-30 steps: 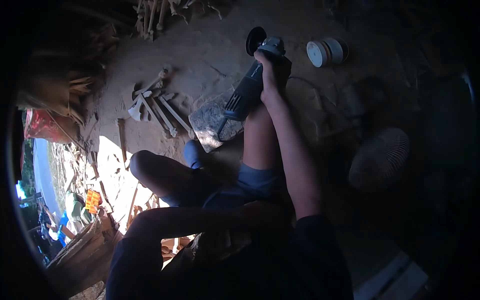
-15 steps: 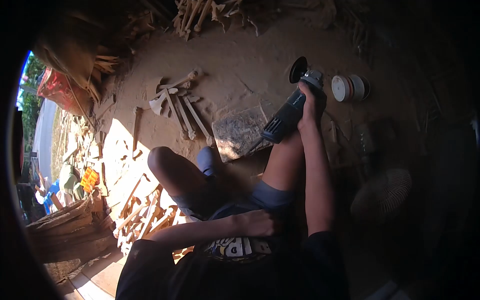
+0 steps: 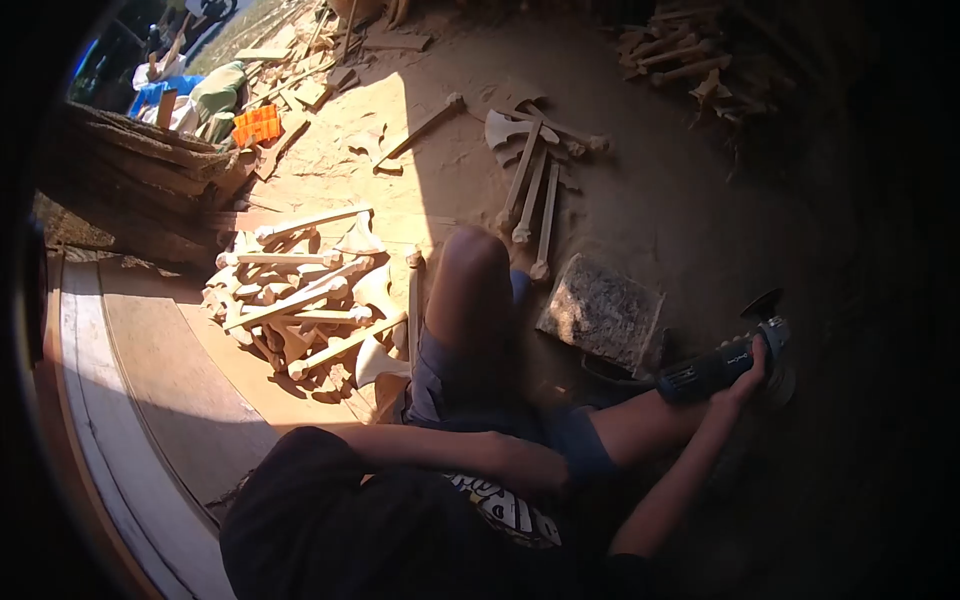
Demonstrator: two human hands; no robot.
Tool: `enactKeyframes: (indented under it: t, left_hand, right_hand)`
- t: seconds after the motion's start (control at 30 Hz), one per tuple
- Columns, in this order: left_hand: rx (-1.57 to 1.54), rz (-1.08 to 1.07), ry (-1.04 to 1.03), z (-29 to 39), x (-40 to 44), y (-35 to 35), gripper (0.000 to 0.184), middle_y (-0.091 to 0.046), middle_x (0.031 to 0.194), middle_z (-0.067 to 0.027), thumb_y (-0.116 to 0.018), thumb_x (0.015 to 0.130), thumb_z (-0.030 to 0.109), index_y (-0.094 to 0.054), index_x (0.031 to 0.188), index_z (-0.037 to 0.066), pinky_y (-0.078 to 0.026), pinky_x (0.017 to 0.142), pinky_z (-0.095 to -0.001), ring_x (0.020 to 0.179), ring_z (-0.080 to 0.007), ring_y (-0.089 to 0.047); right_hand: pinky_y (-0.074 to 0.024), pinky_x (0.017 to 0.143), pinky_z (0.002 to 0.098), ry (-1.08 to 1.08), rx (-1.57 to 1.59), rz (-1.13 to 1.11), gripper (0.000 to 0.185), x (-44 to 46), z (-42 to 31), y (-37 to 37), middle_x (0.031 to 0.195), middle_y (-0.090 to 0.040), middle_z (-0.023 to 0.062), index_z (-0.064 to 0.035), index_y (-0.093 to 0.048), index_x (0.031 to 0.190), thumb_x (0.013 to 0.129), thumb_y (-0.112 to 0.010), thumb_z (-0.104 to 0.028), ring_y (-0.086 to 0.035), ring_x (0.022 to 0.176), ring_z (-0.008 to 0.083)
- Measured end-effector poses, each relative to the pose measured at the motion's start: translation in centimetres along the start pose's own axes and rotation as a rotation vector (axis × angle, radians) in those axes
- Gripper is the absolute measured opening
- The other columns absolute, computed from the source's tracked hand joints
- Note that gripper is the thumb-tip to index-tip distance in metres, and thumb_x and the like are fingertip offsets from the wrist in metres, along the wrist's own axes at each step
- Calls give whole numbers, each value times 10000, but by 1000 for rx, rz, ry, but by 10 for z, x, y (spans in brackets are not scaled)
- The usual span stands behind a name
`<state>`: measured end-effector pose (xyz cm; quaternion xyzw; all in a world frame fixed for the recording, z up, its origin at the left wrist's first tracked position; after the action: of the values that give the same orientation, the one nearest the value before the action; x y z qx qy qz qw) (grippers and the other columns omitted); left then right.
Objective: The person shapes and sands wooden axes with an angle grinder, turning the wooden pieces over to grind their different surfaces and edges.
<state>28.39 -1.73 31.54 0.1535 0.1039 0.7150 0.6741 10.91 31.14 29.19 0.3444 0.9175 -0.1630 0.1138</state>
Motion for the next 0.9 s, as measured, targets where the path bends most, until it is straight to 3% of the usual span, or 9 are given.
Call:
enactKeyframes:
  t: [0.1,0.2,0.27,0.37,0.4,0.47,0.6,0.7,0.9]
  left_hand:
    - [-326,479,279,16,-103,78,342,-743,1012,-158,-599,1066,304,-722,1135,-7,-567,885,-376,962,-292,-732]
    - [-572,1513,376,-35,-233,81,286,-597,788,17,-591,1082,311,-650,965,57,-454,654,-237,707,-72,-561]
    - [-721,1943,402,-92,-312,55,263,-533,749,21,-544,1072,322,-620,987,84,-398,607,-227,678,-42,-510]
    - [-107,1575,1407,-194,-391,-24,425,-737,983,-164,-659,955,370,-668,1104,-27,-544,772,-395,836,-284,-695]
    - [-228,1182,1546,-229,-391,-62,465,-737,1012,-235,-687,900,364,-668,1103,-54,-554,820,-431,920,-358,-715]
    - [-98,1221,1712,-255,-376,-90,456,-669,1215,-287,-625,901,332,-662,1180,-27,-529,1006,-484,1147,-427,-662]
    - [-180,1054,1816,-282,-354,-90,613,-571,1353,-323,-688,900,385,-552,1319,-41,-521,1046,-489,1270,-428,-600]
    - [31,1244,1803,-307,-345,-100,666,-536,1385,-316,-756,874,369,-499,1334,-38,-528,1036,-499,1274,-427,-603]
    - [-145,1336,1854,-338,-364,-103,468,-516,1336,-298,-730,883,189,-529,1279,44,-550,973,-537,1173,-439,-646]
  right_hand:
    - [-583,741,423,-25,10,6,346,-2,-1,-1,973,-693,98,-75,-671,1104,924,-738,-363,-688,833,254]
    - [-591,791,434,-12,1,-6,367,-2,-3,2,986,-695,97,-69,-664,1114,929,-741,-375,-689,880,267]
    - [-594,820,443,-23,10,40,380,-3,-5,3,998,-698,103,-59,-664,1124,914,-751,-364,-692,898,275]
    - [-599,772,436,43,11,93,377,-7,-9,-1,962,-694,115,-31,-666,1083,900,-751,-349,-688,849,278]
    - [-597,765,434,78,8,119,355,-11,-11,-5,945,-695,114,-23,-672,1061,906,-741,-335,-687,838,273]
    - [-595,762,424,79,14,66,331,0,-8,4,932,-695,106,-25,-676,1049,917,-729,-324,-685,831,263]
    - [-589,753,400,82,-28,78,323,-3,-9,3,929,-689,93,-24,-679,1074,929,-722,-309,-678,827,247]
    - [-587,751,397,70,-36,50,322,-1,-8,3,942,-686,95,-32,-676,1089,923,-732,-303,-681,835,245]
    - [-603,739,399,112,-37,75,357,7,-4,6,963,-691,99,-28,-681,1129,911,-746,-302,-687,833,245]
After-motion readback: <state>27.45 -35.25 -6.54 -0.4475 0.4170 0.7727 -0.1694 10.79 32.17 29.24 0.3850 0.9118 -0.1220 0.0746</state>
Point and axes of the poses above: each hand's wrist, its own x-axis towards the middle knuckle, its own y-axis out of the back of the hand, z = x × y, the point moved 4 cm from there along x, towards the middle knuckle
